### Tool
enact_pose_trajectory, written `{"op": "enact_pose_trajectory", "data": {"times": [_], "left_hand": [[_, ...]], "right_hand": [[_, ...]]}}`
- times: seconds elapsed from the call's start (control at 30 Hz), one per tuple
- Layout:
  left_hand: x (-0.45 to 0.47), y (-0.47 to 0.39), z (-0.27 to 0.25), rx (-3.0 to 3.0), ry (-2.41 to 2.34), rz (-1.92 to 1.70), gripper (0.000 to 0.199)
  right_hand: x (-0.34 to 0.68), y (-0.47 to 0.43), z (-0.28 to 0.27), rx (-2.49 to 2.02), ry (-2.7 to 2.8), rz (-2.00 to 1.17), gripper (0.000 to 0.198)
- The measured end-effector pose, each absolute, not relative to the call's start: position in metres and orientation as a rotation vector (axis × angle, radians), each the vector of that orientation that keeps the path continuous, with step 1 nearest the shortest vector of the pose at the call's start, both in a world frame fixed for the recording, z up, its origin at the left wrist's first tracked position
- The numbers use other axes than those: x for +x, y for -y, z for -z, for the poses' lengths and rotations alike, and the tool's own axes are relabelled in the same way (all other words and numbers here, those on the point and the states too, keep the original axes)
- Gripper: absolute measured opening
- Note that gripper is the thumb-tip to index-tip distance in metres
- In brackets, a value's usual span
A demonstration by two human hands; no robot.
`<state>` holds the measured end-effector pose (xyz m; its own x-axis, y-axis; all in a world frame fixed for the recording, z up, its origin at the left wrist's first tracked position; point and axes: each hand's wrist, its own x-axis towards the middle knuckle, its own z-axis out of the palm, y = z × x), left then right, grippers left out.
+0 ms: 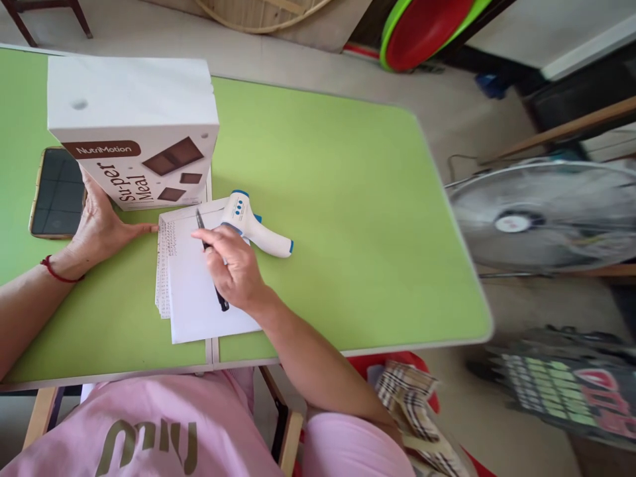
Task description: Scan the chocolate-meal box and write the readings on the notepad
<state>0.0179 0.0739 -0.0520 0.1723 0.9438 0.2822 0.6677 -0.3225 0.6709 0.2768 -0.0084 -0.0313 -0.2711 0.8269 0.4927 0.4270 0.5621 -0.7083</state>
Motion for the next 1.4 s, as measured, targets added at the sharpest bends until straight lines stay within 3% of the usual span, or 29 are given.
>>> {"op": "enact_pose_trajectory", "data": {"times": [0.17, 0.33, 0.47, 0.7, 1.07, 1.4], "left_hand": [[0.025, -0.072, 0.052, 2.012, -1.617, -0.844, 0.162], [0.028, -0.07, 0.051, 1.999, -1.65, -0.841, 0.159], [0.03, -0.069, 0.047, 1.954, -1.691, -0.766, 0.164], [0.029, -0.07, 0.041, 1.909, -1.706, -0.699, 0.169], [0.041, -0.037, 0.01, 2.133, -1.659, -0.987, 0.152], [0.05, -0.035, 0.008, 2.087, -1.691, -0.746, 0.137]], "right_hand": [[0.275, 0.014, 0.037, -0.943, 1.695, -0.762, 0.05], [0.261, 0.022, 0.036, -0.935, 1.56, -0.962, 0.018], [0.253, 0.019, 0.037, -0.995, 1.484, -1.05, 0.027], [0.249, 0.018, 0.041, -1.094, 1.618, -0.948, 0.008], [0.249, 0.017, 0.037, -1.184, 1.45, -1.018, 0.008], [0.247, 0.017, 0.039, -1.127, 1.628, -0.837, 0.012]]}}
